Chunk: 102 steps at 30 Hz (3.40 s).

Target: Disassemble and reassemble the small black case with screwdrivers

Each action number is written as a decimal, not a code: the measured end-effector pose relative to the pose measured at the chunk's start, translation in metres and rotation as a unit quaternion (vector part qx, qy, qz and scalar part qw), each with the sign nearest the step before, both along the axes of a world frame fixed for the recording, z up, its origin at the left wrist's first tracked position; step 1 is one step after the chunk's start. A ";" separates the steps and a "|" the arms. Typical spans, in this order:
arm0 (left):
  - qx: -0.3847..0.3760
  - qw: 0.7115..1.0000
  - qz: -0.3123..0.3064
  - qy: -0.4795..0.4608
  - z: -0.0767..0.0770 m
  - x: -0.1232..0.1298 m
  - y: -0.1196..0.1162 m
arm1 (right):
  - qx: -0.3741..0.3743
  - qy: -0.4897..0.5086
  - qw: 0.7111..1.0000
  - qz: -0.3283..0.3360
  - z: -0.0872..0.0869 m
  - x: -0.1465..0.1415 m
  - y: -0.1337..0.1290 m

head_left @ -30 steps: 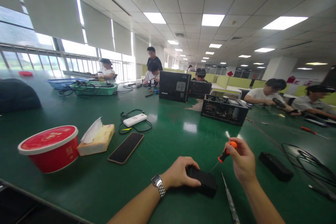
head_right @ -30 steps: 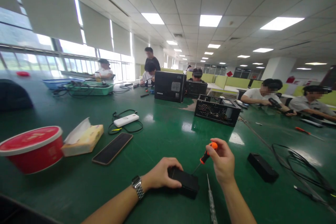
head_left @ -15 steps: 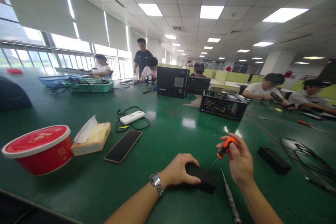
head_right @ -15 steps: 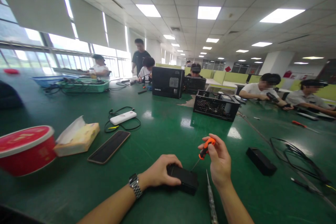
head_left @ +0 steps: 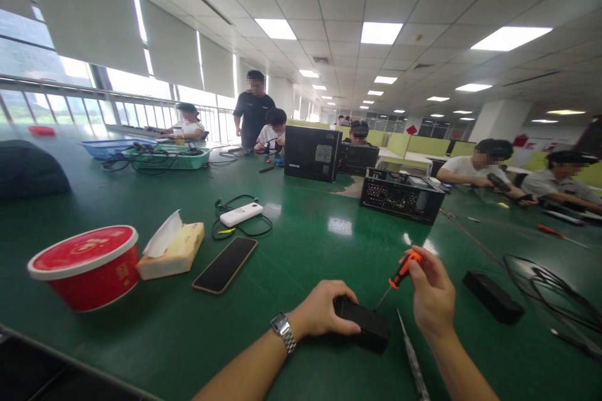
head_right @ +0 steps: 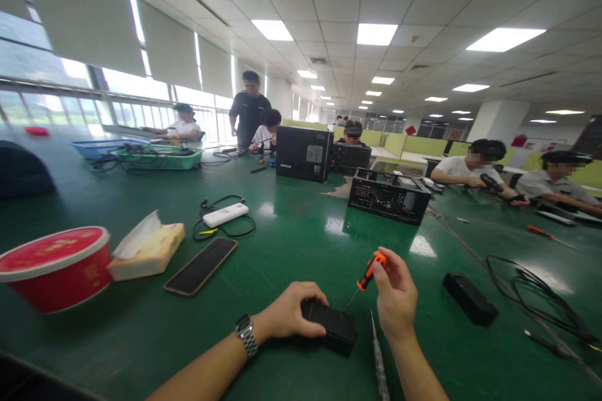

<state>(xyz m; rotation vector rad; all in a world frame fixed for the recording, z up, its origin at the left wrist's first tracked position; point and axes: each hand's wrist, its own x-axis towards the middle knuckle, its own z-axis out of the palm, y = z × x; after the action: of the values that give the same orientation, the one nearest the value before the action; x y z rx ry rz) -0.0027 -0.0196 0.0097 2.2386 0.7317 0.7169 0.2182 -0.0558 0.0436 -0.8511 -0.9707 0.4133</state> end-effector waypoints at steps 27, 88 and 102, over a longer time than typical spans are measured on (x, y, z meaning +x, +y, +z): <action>0.016 1.000 -0.006 -0.005 -0.003 0.000 0.001 | -0.001 0.000 0.996 -0.084 -0.006 0.010 0.004; -0.001 1.000 -0.001 0.000 0.005 -0.001 -0.003 | -0.006 0.012 0.997 -0.078 -0.013 0.016 0.002; 0.012 1.000 -0.003 0.005 0.001 -0.001 -0.001 | -0.002 0.015 0.998 -0.067 -0.016 0.021 0.003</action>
<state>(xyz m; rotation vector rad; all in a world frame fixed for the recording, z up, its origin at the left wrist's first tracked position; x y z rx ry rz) -0.0036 -0.0202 0.0107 2.2663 0.7254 0.7156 0.2389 -0.0532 0.0272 -0.9050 -0.8797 0.3126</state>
